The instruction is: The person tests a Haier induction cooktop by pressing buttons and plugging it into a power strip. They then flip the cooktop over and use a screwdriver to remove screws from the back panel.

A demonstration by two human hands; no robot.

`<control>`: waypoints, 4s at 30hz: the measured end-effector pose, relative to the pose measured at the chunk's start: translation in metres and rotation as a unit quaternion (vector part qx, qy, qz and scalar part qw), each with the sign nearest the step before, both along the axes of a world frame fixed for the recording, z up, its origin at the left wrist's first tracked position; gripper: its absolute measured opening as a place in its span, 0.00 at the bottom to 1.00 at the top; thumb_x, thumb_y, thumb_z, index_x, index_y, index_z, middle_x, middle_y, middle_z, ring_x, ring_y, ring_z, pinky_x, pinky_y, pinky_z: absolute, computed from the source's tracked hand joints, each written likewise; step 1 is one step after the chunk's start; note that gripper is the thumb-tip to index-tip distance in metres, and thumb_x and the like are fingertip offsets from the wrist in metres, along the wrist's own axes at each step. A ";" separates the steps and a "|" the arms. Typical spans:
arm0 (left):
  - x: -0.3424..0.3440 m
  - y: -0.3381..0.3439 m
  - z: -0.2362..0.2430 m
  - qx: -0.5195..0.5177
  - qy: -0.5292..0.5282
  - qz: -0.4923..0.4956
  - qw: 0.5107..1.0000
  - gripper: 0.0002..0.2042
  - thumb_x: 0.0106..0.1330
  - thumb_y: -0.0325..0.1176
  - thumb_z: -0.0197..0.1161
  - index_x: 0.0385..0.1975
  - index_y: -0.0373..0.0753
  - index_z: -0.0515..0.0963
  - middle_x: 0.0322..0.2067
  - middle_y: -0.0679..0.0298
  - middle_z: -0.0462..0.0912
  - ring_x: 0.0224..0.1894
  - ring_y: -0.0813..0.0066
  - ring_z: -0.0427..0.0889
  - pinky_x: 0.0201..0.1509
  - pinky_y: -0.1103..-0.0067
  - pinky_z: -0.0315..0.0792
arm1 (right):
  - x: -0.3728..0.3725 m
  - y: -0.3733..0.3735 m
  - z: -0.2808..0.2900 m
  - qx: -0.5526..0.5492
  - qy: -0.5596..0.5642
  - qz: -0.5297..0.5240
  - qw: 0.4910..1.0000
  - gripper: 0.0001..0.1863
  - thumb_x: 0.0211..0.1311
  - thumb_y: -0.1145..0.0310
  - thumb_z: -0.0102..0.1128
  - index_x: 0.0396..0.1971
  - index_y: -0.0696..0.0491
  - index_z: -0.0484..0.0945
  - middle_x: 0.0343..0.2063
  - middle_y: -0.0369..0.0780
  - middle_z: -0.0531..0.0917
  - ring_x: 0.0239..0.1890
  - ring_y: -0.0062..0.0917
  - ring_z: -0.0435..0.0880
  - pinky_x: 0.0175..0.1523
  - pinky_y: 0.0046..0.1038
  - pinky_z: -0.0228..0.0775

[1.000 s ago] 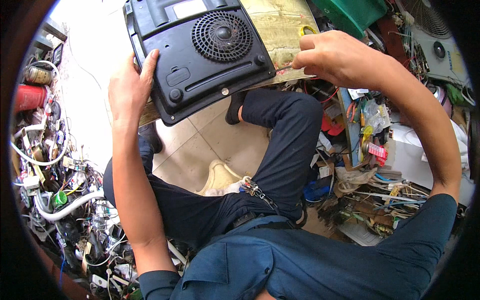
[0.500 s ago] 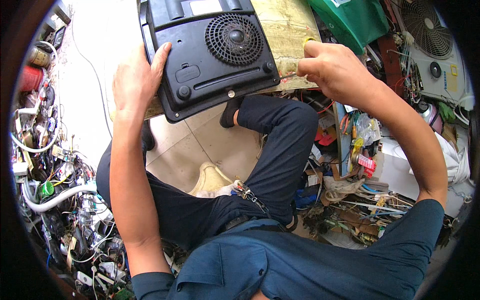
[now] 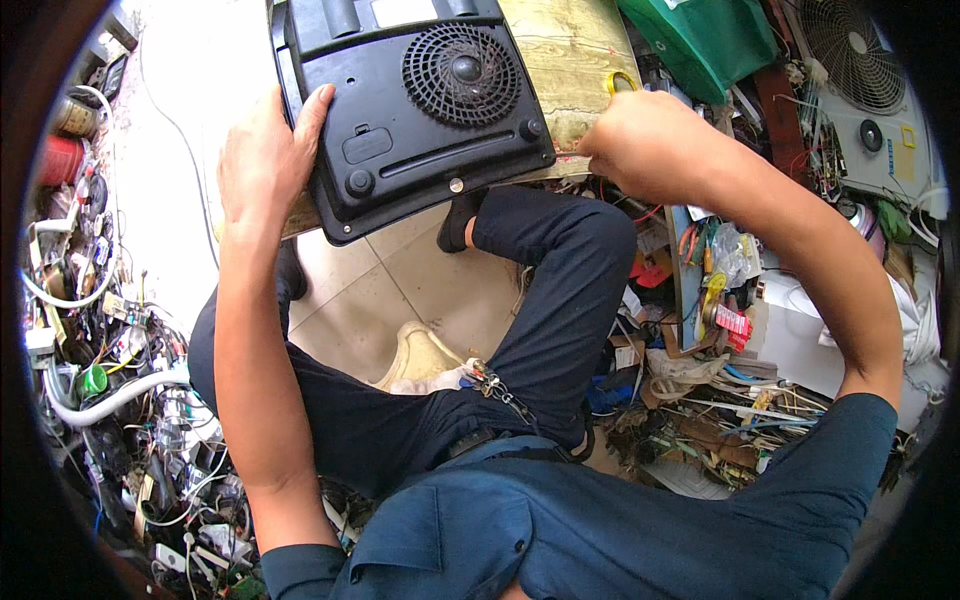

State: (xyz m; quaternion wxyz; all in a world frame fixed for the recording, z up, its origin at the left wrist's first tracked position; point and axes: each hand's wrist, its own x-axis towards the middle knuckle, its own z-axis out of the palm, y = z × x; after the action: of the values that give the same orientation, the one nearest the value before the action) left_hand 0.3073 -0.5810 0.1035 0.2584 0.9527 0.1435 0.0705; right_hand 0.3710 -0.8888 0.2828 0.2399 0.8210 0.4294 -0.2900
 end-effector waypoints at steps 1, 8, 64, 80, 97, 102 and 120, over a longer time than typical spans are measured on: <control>0.000 0.000 0.000 -0.001 -0.007 -0.002 1.000 0.30 0.74 0.61 0.58 0.44 0.33 0.82 0.31 0.47 0.85 0.34 0.49 0.86 0.41 0.61 0.77 | -0.006 0.000 0.000 -0.027 -0.020 0.106 0.994 0.11 0.60 0.69 0.64 0.34 0.64 0.86 0.23 0.49 0.87 0.31 0.41 0.90 0.38 0.38 0.82; 0.000 0.002 0.008 -0.036 0.044 0.000 0.998 0.32 0.73 0.64 0.57 0.46 0.33 0.82 0.40 0.41 0.87 0.44 0.41 0.87 0.49 0.55 0.79 | 0.001 0.001 0.002 0.005 -0.069 0.162 0.984 0.12 0.58 0.62 0.67 0.32 0.57 0.88 0.26 0.48 0.87 0.32 0.41 0.90 0.38 0.40 0.83; 0.004 0.000 0.011 -0.013 0.041 -0.004 0.999 0.31 0.73 0.64 0.57 0.42 0.35 0.83 0.29 0.48 0.87 0.34 0.50 0.88 0.41 0.59 0.79 | -0.030 -0.053 -0.009 0.364 -0.171 -0.168 0.900 0.16 0.69 0.56 0.66 0.38 0.55 0.75 0.25 0.48 0.85 0.30 0.46 0.87 0.37 0.44 0.78; 0.003 0.000 0.012 -0.031 0.062 -0.001 0.998 0.32 0.72 0.66 0.57 0.45 0.37 0.84 0.31 0.50 0.88 0.36 0.50 0.89 0.43 0.59 0.80 | -0.029 -0.048 -0.016 0.491 -0.137 -0.099 0.855 0.13 0.69 0.58 0.65 0.34 0.53 0.77 0.20 0.44 0.84 0.27 0.47 0.86 0.34 0.44 0.77; 0.000 0.001 0.009 -0.018 0.026 -0.002 1.000 0.32 0.73 0.63 0.58 0.40 0.32 0.83 0.27 0.48 0.85 0.32 0.50 0.87 0.39 0.62 0.77 | -0.027 -0.060 -0.005 0.386 -0.111 -0.166 0.901 0.14 0.72 0.58 0.62 0.40 0.56 0.76 0.26 0.49 0.85 0.35 0.49 0.87 0.40 0.45 0.78; 0.000 0.001 0.005 -0.010 0.011 0.001 1.000 0.32 0.73 0.64 0.58 0.41 0.31 0.82 0.27 0.48 0.85 0.32 0.49 0.87 0.39 0.61 0.77 | -0.023 -0.044 -0.003 0.334 -0.151 -0.157 0.917 0.13 0.72 0.61 0.62 0.41 0.55 0.75 0.26 0.49 0.85 0.36 0.49 0.88 0.41 0.45 0.79; 0.001 0.003 0.004 -0.011 0.034 0.002 0.999 0.33 0.73 0.64 0.58 0.42 0.31 0.82 0.27 0.50 0.85 0.32 0.54 0.87 0.39 0.63 0.76 | -0.020 -0.053 -0.014 0.465 -0.107 -0.074 0.876 0.12 0.70 0.60 0.65 0.41 0.51 0.75 0.24 0.44 0.86 0.30 0.46 0.87 0.37 0.42 0.78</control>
State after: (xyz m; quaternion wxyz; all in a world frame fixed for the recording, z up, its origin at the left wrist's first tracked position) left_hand 0.3082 -0.5775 0.1080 0.2633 0.9515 0.1547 0.0371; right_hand 0.3513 -0.9417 0.2691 -0.1472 0.8934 0.4243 0.0156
